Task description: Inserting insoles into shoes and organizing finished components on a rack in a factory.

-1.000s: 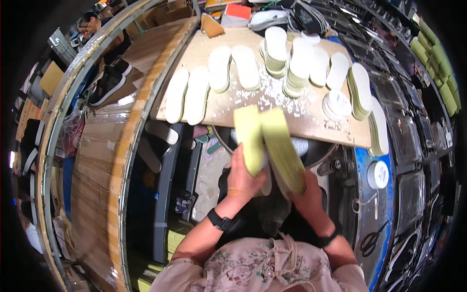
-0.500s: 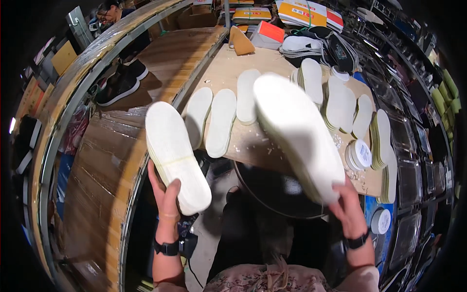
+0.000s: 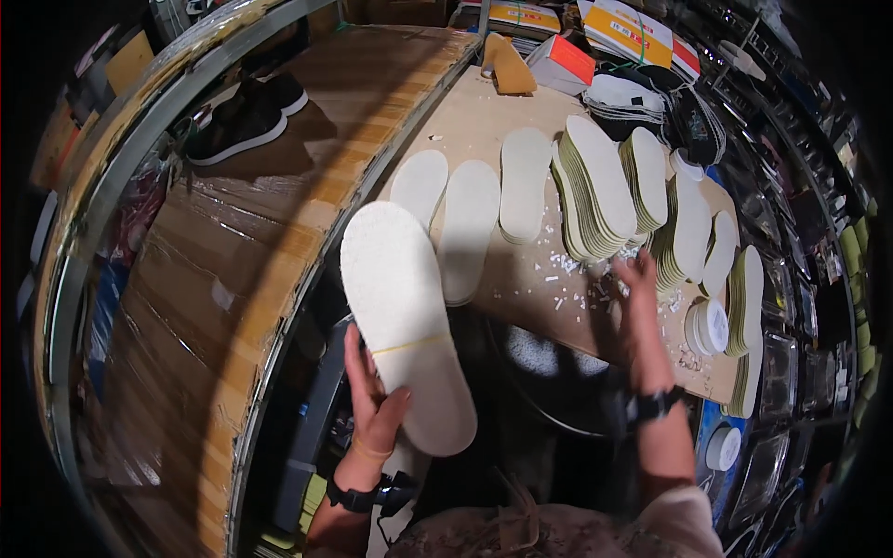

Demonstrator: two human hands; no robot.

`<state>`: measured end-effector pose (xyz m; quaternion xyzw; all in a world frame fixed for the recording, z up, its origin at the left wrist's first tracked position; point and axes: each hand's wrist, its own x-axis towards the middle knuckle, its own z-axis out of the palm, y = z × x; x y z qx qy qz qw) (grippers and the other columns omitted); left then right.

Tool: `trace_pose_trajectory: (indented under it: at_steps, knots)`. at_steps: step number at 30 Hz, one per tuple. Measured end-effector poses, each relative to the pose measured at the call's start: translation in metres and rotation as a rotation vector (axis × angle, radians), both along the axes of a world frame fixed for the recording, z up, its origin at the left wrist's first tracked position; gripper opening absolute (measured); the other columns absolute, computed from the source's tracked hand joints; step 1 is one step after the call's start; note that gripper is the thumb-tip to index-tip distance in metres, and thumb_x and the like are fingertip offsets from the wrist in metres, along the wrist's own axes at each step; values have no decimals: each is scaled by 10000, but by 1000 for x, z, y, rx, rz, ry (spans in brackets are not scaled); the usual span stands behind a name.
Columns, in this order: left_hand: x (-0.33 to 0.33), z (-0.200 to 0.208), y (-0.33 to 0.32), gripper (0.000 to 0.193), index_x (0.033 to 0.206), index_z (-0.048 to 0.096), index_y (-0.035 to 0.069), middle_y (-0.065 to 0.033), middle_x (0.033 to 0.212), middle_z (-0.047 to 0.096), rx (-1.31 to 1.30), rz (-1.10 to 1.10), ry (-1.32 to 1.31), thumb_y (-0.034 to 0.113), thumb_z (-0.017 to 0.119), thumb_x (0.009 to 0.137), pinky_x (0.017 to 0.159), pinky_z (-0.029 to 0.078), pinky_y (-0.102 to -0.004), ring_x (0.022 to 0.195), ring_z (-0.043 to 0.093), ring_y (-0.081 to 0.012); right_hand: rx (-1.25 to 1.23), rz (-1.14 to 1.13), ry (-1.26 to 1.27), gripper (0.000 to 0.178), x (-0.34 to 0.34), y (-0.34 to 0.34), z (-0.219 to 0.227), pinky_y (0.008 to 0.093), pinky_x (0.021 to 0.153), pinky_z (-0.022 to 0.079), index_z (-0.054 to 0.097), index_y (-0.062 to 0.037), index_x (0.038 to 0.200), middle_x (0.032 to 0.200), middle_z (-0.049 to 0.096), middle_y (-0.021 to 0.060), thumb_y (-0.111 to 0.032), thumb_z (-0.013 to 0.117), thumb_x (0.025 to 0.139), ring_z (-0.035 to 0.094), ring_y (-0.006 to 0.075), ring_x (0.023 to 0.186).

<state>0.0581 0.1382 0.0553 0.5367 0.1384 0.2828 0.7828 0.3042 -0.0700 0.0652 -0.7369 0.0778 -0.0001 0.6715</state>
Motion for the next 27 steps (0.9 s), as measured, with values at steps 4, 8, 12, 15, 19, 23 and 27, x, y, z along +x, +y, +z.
trace_pose_trajectory:
  at_steps: [4,8,12,15,19,23,27]
  knots:
    - [36,0,-37,786,1393,45,35,-138,1390,223,69,21,-37,87,503,757,1020,231,-338,1253,270,-239,293,981,171,811,-118,32,4,316,915,372,129,-8,1370,1264,381,139,-186,635,762,445,234,1104]
    - [36,-10,-47,565,1354,177,21,-126,1276,384,-35,-29,-21,167,435,873,959,325,-351,1132,406,-214,502,828,510,837,-151,33,58,323,964,337,113,-9,1373,1284,337,146,-150,649,746,382,240,1171]
    - [31,-16,-65,461,1317,251,6,-135,1250,415,327,2,-106,86,392,885,941,352,-354,1105,434,-218,109,885,201,859,-164,16,36,322,970,330,85,-20,1377,1272,358,153,-100,650,735,371,233,1180]
    - [32,-4,-47,320,1140,441,-8,-161,1110,502,612,109,-110,30,466,824,901,373,-378,1044,485,-278,173,826,96,834,-161,6,38,322,972,327,129,-38,1379,1263,388,141,-58,645,723,380,222,1177]
    - [28,15,-25,140,837,546,21,-139,904,556,1168,56,19,-3,565,701,796,403,-397,877,526,-324,66,953,277,759,-145,-13,52,313,981,310,237,-52,1361,1267,417,103,-17,626,711,381,196,1183]
    - [10,45,-12,70,806,573,34,-97,752,595,722,-929,-125,77,517,800,697,426,-330,767,566,-243,75,1054,430,773,-119,-44,54,288,995,275,282,-44,1355,1297,406,87,-4,632,667,376,189,1189]
    - [14,75,-19,458,1267,366,-67,-155,973,607,-592,-2068,133,125,496,872,568,488,-210,754,619,-184,46,1242,693,761,-108,-41,50,275,989,273,347,-9,1319,1244,463,91,5,646,619,399,172,1158]
